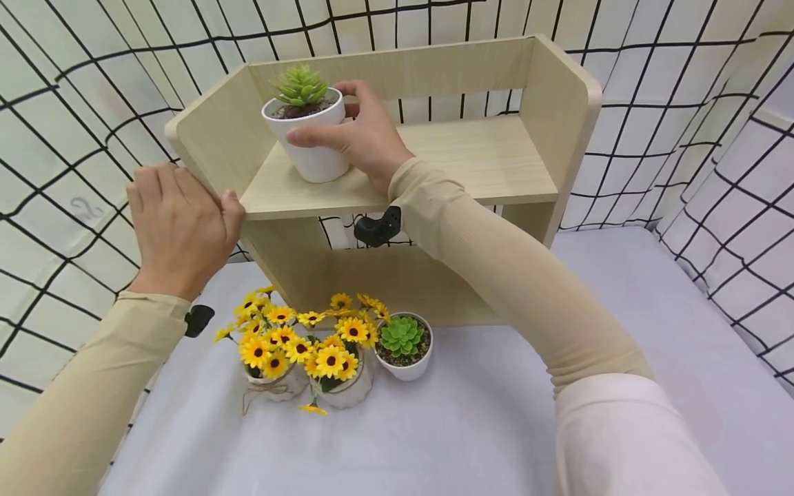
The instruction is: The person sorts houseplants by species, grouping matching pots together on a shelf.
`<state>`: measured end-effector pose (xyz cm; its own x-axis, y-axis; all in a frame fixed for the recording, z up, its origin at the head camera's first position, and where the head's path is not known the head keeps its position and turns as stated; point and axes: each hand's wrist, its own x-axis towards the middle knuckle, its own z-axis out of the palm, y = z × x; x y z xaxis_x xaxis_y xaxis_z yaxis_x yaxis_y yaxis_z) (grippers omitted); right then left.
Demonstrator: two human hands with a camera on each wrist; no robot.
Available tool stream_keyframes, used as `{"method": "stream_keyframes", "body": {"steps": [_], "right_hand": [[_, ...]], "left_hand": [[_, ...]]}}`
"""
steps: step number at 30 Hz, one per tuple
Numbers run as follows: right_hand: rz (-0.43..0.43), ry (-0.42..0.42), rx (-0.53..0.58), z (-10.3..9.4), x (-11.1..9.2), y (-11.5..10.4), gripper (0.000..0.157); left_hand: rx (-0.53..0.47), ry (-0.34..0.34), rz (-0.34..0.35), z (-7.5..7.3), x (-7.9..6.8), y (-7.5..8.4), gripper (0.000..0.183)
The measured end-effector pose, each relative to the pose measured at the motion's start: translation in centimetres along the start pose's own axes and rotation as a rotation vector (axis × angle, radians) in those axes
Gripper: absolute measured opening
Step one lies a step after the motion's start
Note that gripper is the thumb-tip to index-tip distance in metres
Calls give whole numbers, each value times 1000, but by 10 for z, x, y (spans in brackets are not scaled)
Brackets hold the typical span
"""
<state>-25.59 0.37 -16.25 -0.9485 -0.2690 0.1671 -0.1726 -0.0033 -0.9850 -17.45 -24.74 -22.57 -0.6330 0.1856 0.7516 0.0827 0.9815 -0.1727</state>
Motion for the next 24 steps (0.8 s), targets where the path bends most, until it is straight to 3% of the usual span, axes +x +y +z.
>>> {"method": "stream_keyframes", "body": {"steps": [9,14,17,24], "right_hand": [[48,-4,-138,-10,-10,-6,90],[-23,37,-131,-26,-31,-2,76],[-122,40,-156,-34,-49,2,63],[-543,-78,-199,-50,-96,30,54]], "left_hand": [[21,-21,-8,-3,1,1,65],[23,-10,-1,0,1,3,65],[21,-5,-9,0,1,3,65],[-12,15,-19,1,0,2,65]]}}
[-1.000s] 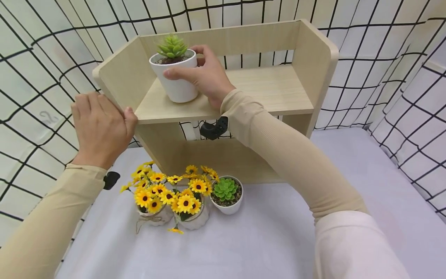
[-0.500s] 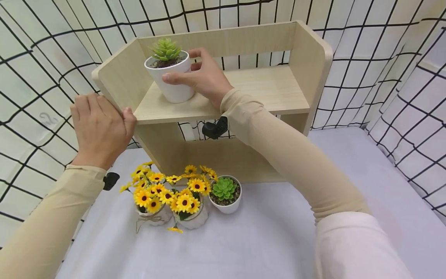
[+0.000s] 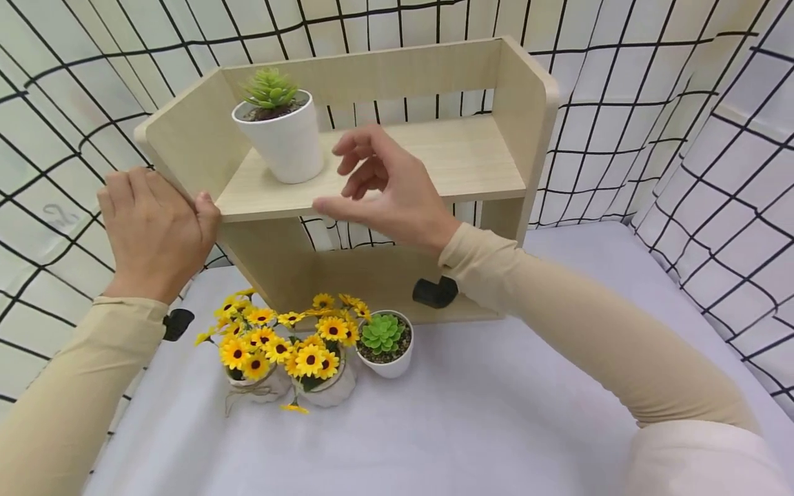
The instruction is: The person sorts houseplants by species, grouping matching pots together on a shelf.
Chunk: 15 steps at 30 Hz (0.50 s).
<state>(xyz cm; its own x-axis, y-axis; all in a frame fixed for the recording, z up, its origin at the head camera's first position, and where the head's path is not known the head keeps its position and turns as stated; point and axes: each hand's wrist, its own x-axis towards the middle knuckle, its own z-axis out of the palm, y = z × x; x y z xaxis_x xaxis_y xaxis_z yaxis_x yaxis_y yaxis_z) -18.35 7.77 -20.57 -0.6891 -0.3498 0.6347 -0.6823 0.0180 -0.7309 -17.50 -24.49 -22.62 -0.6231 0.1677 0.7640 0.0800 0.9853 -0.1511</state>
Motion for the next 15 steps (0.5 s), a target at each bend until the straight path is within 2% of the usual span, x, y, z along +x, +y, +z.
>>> {"method": "stream_keyframes", "body": {"steps": [3,5,11,15], "right_hand": [[-61,-52,31,0,-23,4,55],[-65,-67,44,-1,-37,8,55],[-49,-54,77,-4,-78,25,52],[9,-27,50,-5,-105,38,49]], "left_hand": [[-14,22,-11,0,0,-4,64],[-18,31,-13,-1,0,-5,64],[-29,40,3,0,0,-4,63],[-27,27,3,1,0,-1,64]]}}
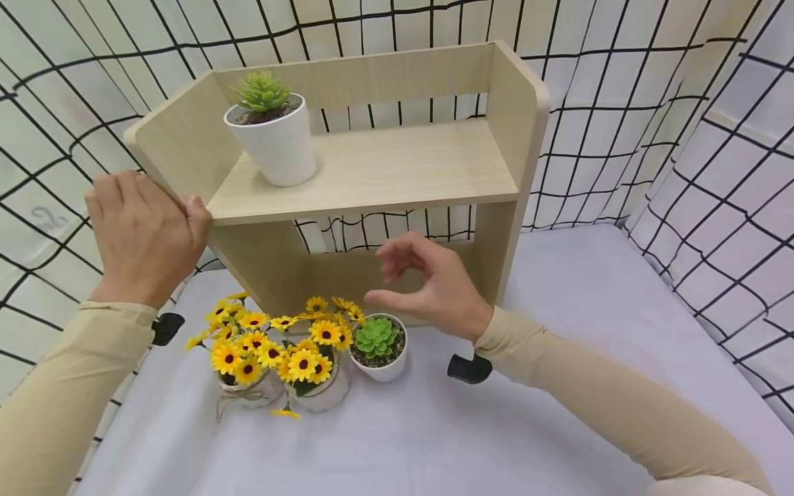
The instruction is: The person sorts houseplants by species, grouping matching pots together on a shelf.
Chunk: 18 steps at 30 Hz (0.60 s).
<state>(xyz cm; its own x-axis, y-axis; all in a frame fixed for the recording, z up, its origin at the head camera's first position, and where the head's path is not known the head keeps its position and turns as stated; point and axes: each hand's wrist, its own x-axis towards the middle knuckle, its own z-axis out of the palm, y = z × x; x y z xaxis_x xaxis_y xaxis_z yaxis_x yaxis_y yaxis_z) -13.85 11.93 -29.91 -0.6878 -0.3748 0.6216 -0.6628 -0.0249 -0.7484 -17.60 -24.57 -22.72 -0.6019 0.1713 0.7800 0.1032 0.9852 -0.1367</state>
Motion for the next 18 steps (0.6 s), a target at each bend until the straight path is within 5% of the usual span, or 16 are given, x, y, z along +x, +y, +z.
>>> {"method": "stream_keyframes", "body": {"steps": [9,18], "right_hand": [[217,-23,9,10,-44,36,53],[363,-86,-23,21,-73,76,86]], "left_hand": [[10,-16,7,-1,-2,1,64],[14,-10,5,0,-1,0,63]]}}
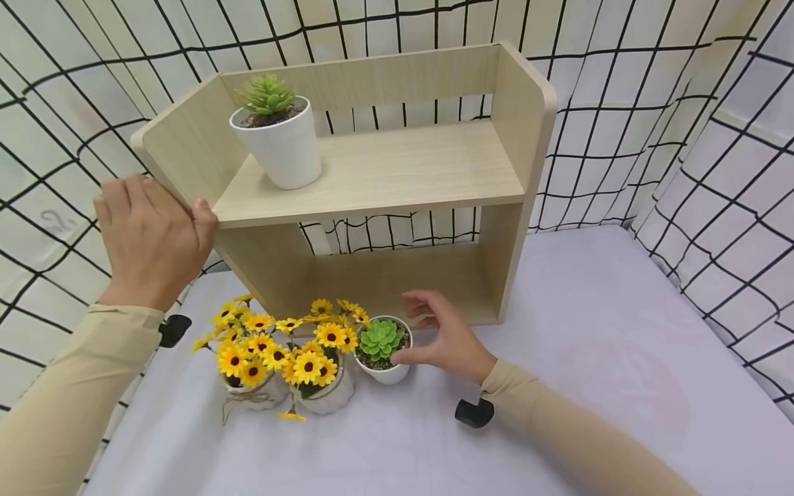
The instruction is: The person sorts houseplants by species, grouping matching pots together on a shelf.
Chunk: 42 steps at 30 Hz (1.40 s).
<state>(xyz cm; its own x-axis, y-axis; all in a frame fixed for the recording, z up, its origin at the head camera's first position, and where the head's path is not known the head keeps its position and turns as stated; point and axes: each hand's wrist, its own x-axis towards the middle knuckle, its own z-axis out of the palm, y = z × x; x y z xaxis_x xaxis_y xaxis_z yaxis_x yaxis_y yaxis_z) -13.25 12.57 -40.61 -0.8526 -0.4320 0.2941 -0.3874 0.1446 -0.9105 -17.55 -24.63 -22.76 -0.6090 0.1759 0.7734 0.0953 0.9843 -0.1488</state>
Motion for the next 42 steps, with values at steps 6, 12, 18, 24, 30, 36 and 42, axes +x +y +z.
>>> {"method": "stream_keyframes", "body": {"steps": [6,12,18,24,30,36,42], "right_hand": [[87,-50,-39,11,-1,25,97],[159,-107,-45,16,-3,33,94],[169,-119,-14,20,-5,37,95],[172,-116,51,24,-6,39,97],[196,-142,117,21,-7,37,96],[214,-150,122,12,-6,33,96],[191,-137,120,2,-2,20,95]], "left_hand": [[-4,-4,-5,1,-1,0,64],[-12,12,0,4,1,2,64],[-6,3,-1,3,1,3,65],[-18,1,-1,2,0,4,63],[-20,15,3,3,-2,4,62],[-14,13,5,3,-1,2,63],[-5,-7,7,2,-1,-1,65]]}}
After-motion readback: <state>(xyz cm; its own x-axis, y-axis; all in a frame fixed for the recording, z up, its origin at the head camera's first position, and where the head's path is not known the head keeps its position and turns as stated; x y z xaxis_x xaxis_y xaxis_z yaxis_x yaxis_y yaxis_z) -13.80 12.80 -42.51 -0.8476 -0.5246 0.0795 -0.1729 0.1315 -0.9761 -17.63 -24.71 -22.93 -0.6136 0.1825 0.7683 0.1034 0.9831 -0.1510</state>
